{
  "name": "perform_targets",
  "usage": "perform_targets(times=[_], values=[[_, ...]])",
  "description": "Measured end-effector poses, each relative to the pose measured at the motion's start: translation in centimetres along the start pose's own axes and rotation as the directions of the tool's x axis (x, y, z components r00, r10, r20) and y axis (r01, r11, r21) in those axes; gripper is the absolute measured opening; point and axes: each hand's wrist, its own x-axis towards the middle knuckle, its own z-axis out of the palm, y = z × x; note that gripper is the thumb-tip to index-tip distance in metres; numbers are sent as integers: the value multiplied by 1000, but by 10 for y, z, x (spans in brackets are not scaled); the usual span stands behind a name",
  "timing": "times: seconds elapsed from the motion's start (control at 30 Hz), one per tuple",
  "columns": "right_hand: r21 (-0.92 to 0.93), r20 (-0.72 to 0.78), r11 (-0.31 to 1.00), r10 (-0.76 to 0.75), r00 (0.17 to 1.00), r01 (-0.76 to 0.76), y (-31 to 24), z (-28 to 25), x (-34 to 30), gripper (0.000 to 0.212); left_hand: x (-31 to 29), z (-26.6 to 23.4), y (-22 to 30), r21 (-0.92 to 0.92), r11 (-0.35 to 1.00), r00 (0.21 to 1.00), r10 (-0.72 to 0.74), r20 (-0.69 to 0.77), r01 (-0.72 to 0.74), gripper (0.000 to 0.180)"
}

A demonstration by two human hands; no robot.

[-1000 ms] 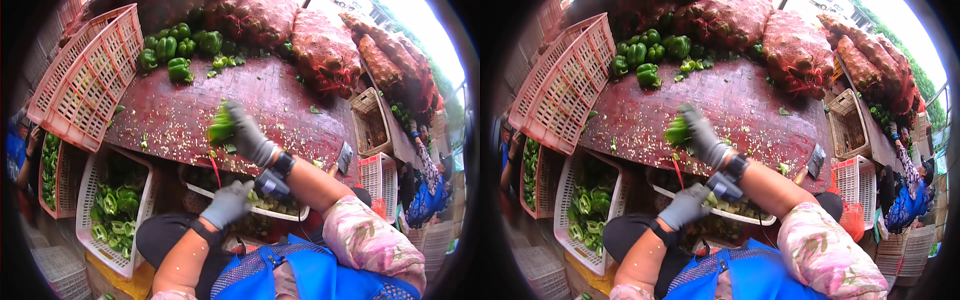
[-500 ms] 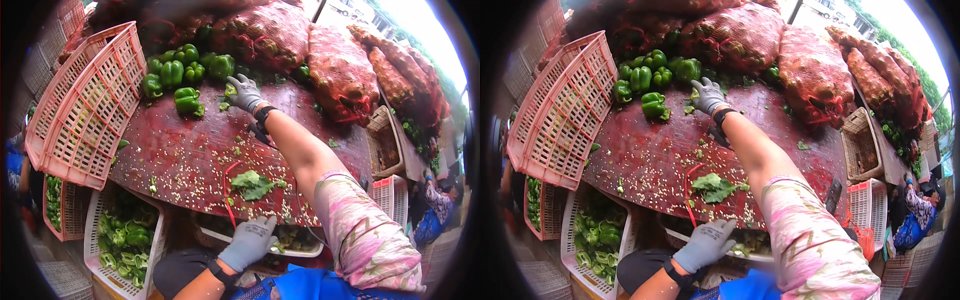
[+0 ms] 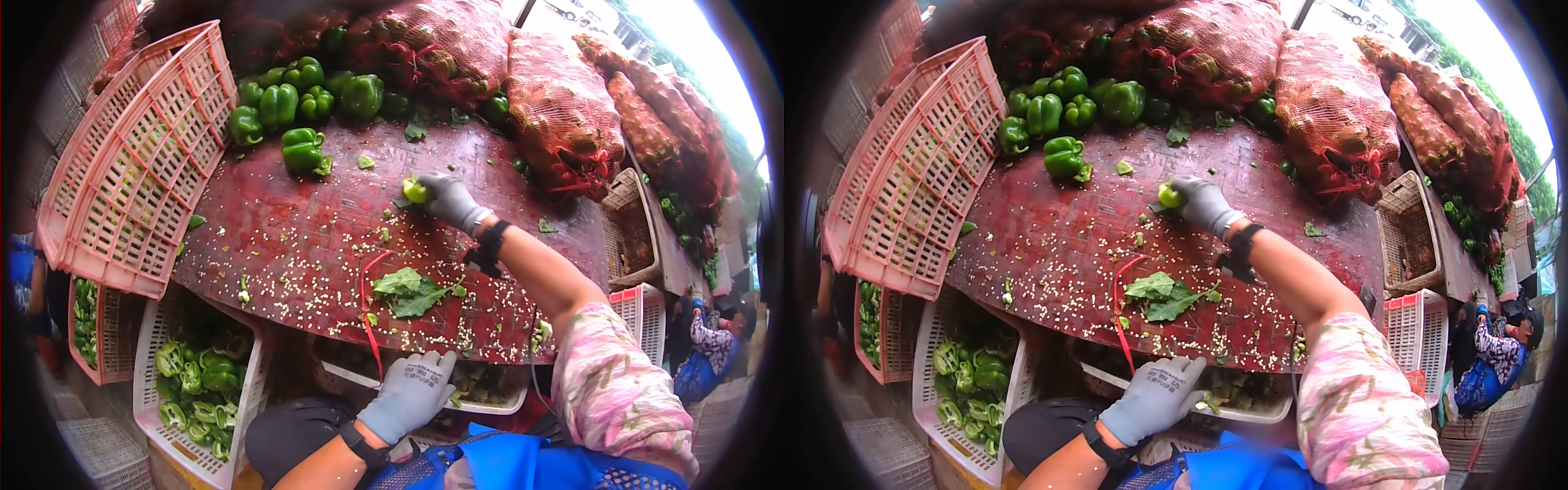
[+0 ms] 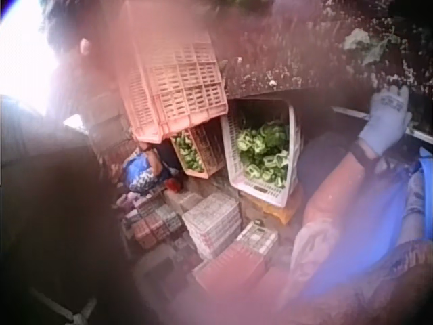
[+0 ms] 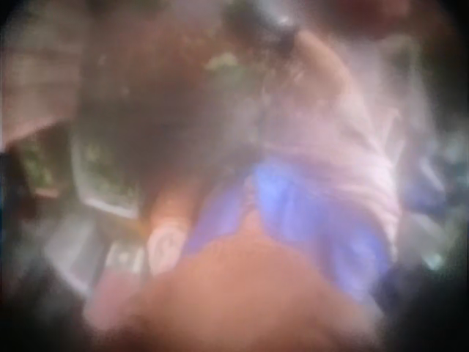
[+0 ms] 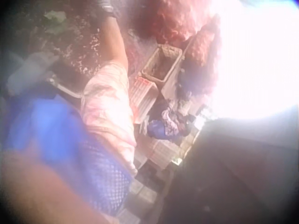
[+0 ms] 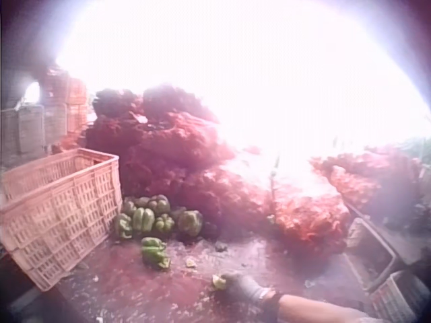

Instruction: Cleaning and cutting green peppers for processing.

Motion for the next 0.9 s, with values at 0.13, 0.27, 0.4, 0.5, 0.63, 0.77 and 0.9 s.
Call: perform_targets(times=[0.13,0.27,0.4,0.5,0.63,0.77,0.9], values=[[831,229,428,319,920,-355,-100,-3,1,42,-8,10,4,6,999,999,-39,-10,39,46],[900,77,435,-233,969,33,-209,24,35,51,-5,16,3,55,998,1000,-15,14,14,46],[441,-200,740,-471,859,508,-227,44,98,70,-6,18,-9,32,999,1000,-20,-10,21,47],[-60,-196,980,-198,961,189,-178,61,146,75,-11,11,-11,22,1000,999,-16,-39,17,47],[-251,68,967,-18,998,35,-156,68,170,80,-16,10,-10,32,999,1000,-18,-6,19,46],[-194,103,980,69,992,-48,-121,74,182,80,-7,9,-12,58,998,995,-30,92,24,44],[-174,186,976,-100,978,133,-124,75,171,82,-8,2,-11,0,999,995,-48,83,48,44]])
